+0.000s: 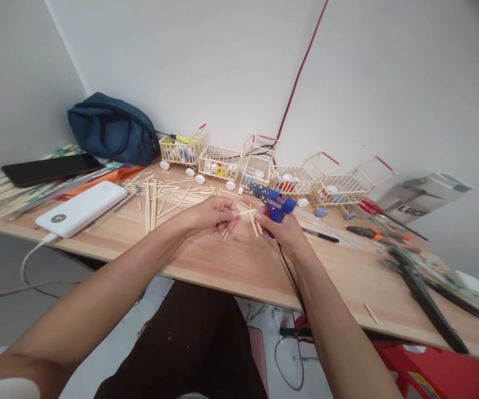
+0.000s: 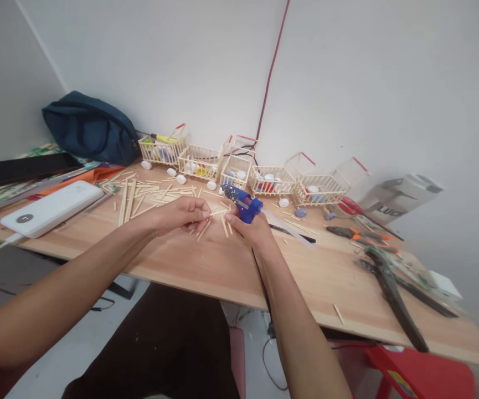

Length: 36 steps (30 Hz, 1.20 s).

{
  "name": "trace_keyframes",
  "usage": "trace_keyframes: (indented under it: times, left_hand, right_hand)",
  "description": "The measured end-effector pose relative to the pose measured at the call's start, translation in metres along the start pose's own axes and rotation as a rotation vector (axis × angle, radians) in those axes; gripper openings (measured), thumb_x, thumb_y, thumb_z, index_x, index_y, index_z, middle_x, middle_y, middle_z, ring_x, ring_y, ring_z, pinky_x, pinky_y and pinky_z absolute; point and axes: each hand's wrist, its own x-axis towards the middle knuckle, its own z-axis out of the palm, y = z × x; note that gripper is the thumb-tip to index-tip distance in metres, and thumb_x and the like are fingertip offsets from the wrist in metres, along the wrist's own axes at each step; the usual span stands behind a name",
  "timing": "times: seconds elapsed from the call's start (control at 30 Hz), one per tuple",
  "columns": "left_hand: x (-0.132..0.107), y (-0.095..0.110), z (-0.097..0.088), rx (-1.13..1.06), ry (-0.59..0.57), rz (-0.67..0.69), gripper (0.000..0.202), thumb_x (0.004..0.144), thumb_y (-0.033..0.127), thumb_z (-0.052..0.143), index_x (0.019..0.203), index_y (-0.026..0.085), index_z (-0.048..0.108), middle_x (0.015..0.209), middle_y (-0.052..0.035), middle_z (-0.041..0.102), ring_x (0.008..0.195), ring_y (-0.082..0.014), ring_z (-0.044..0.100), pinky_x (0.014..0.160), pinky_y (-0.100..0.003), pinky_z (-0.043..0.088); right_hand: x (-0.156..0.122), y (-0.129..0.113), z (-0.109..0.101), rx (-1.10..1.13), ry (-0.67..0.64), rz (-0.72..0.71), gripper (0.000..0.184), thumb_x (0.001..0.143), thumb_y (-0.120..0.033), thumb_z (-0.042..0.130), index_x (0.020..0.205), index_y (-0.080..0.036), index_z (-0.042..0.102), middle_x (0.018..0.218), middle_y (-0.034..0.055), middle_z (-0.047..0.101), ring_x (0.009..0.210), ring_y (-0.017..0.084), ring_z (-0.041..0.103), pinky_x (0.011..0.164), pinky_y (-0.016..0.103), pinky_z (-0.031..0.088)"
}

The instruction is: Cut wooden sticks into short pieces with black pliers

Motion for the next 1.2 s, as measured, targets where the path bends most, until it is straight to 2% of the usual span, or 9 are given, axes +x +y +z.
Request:
trace_keyframes:
  times: [0.47,1.2]
  left_hand:
    - [0.0015,-0.0065,-0.0018,0.024,-0.007,0.012,0.019,0.08,0.03,0.059,0.074,0.014,0.052,0.056,-0.0001,0.058,0.041,-0.0046,0.039,0.042,-0.018,0.027]
    - [0.0002,-0.0035,0.0008,-0.011,-0.011,0.016,0.017,0.081,0.028,0.057,0.074,0.013,0.052,0.056,0.0,0.058,0.043,-0.0046,0.04,0.043,-0.018,0.028]
  right_hand:
    - [-0.0044,-0.0042,0.0052,0.037,0.008,0.002,0.03,0.069,-0.046,0.072,0.068,-0.02,0.056,0.051,-0.0057,0.048,0.046,0.009,0.04,0.047,0.025,0.031]
    - [-0.0014,-0.0005,0.003,0.015,-0.032,-0.006,0.035,0.071,-0.052,0.071,0.064,-0.022,0.053,0.051,-0.0043,0.046,0.046,0.01,0.038,0.045,0.025,0.03]
